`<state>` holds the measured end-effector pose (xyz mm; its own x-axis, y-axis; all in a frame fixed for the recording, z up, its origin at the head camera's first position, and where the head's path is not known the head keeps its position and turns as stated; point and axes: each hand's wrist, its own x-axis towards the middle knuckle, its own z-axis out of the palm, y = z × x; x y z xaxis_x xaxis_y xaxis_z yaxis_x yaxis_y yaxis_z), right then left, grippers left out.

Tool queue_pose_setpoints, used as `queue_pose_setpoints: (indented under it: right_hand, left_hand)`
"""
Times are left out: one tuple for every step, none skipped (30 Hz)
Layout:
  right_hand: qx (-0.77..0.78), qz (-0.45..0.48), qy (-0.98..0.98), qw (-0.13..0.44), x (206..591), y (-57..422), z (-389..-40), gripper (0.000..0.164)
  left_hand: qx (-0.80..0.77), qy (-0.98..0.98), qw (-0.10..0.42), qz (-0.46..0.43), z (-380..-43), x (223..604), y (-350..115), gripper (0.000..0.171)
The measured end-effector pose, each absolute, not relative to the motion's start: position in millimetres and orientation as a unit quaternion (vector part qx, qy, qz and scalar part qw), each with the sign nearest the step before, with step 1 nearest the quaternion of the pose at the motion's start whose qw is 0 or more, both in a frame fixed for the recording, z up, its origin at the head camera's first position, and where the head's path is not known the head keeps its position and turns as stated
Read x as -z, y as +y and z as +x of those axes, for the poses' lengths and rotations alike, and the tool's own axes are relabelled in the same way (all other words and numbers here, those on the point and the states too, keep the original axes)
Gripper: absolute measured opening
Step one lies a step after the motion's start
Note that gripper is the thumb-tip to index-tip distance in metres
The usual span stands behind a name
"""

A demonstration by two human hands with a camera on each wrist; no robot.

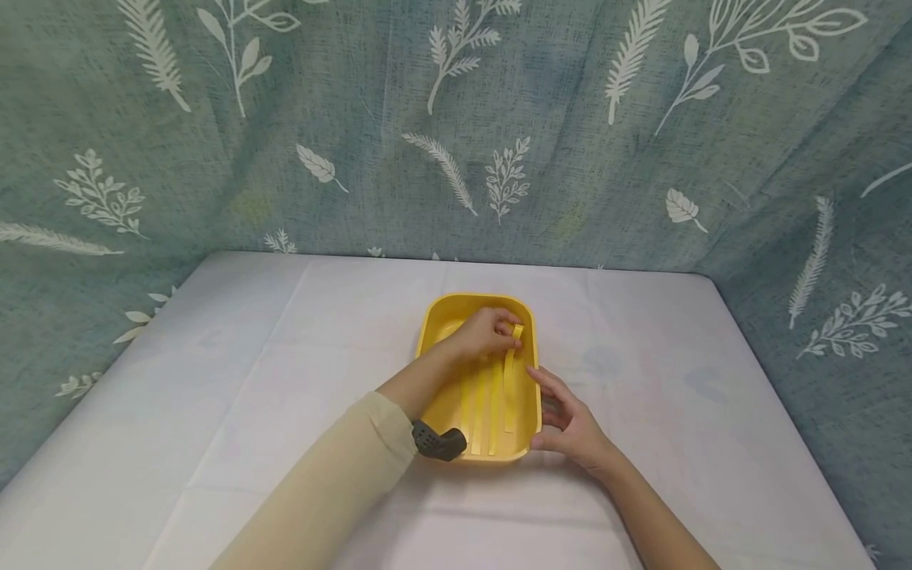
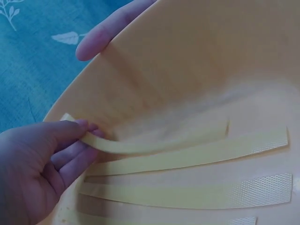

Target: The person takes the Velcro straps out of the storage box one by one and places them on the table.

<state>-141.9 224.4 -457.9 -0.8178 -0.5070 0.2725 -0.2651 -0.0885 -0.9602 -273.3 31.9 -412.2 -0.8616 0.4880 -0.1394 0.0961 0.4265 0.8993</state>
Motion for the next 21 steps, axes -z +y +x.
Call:
queue_pose_setpoints:
  right_hand:
    - [0.679, -0.286, 0.670, 0.091, 458, 225, -142, 0.084]
    - [0.679, -0.286, 0.670, 0.090, 459, 225, -142, 0.084]
    - [0.678, -0.286, 0.671, 0.088, 459, 225, -142, 0.084]
    - [0.677, -0.289, 0.671, 0.086, 459, 225, -142, 0.084]
    - [0.678, -0.289, 0.671, 0.085, 459, 225, -142, 0.084]
    - [0.678, -0.290, 0.670, 0.085, 459, 225, -142, 0.084]
    - [0.678, -0.295, 0.669, 0.082, 459, 225, -142, 0.083]
    - [0.678, -0.299, 0.667, 0.080, 459, 225, -142, 0.083]
    - [0.678, -0.301, 0.666, 0.079, 459, 225, -142, 0.083]
    - [0.679, -0.303, 0.664, 0.079, 459, 225, -143, 0.083]
    - [0.681, -0.303, 0.662, 0.079, 459, 225, -143, 0.083]
    - [0.682, -0.304, 0.661, 0.079, 459, 225, -143, 0.083]
    - [0.683, -0.304, 0.659, 0.078, 459, 225, -143, 0.083]
    - [0.683, -0.302, 0.660, 0.078, 459, 225, -143, 0.083]
    - [0.684, -0.301, 0.660, 0.078, 459, 225, -143, 0.083]
    - [0.684, -0.298, 0.661, 0.079, 458, 224, -143, 0.083]
    - [0.685, -0.297, 0.661, 0.080, 458, 224, -143, 0.083]
    - [0.684, -0.295, 0.662, 0.080, 458, 224, -143, 0.083]
    - [0.684, -0.294, 0.663, 0.080, 458, 224, -143, 0.083]
    - [0.684, -0.293, 0.663, 0.080, 457, 224, -142, 0.083]
    - [0.684, -0.294, 0.663, 0.080, 457, 224, -142, 0.083]
  left_hand:
    - [-0.516, 0.815, 0.197, 0.173, -273, 412, 32, 0.036]
    - [-0.530, 0.806, 0.203, 0.167, -273, 411, 32, 0.037]
    - [-0.541, 0.798, 0.208, 0.163, -273, 410, 32, 0.038]
    - [-0.554, 0.789, 0.214, 0.157, -273, 409, 32, 0.038]
    - [-0.566, 0.780, 0.221, 0.151, -273, 409, 32, 0.038]
    - [-0.579, 0.769, 0.228, 0.145, -273, 407, 31, 0.038]
    - [-0.590, 0.760, 0.234, 0.139, -273, 405, 31, 0.038]
    - [-0.602, 0.750, 0.240, 0.134, -273, 403, 31, 0.037]
    - [-0.611, 0.741, 0.245, 0.131, -273, 402, 30, 0.037]
    - [-0.620, 0.733, 0.249, 0.128, -272, 400, 30, 0.038]
    - [-0.627, 0.726, 0.253, 0.128, -272, 399, 29, 0.038]
    - [-0.632, 0.721, 0.254, 0.130, -272, 398, 28, 0.040]
    - [-0.636, 0.717, 0.253, 0.135, -272, 397, 28, 0.042]
    - [-0.640, 0.713, 0.252, 0.139, -272, 396, 28, 0.043]
    - [-0.642, 0.710, 0.251, 0.142, -272, 396, 28, 0.045]
    - [-0.644, 0.709, 0.247, 0.147, -273, 396, 27, 0.047]
    - [-0.645, 0.709, 0.243, 0.151, -273, 396, 27, 0.047]
    - [-0.647, 0.708, 0.240, 0.154, -272, 395, 27, 0.047]
    - [-0.648, 0.707, 0.236, 0.156, -272, 395, 27, 0.046]
    - [-0.650, 0.706, 0.233, 0.157, -271, 395, 27, 0.045]
    - [-0.650, 0.708, 0.226, 0.159, -271, 395, 27, 0.044]
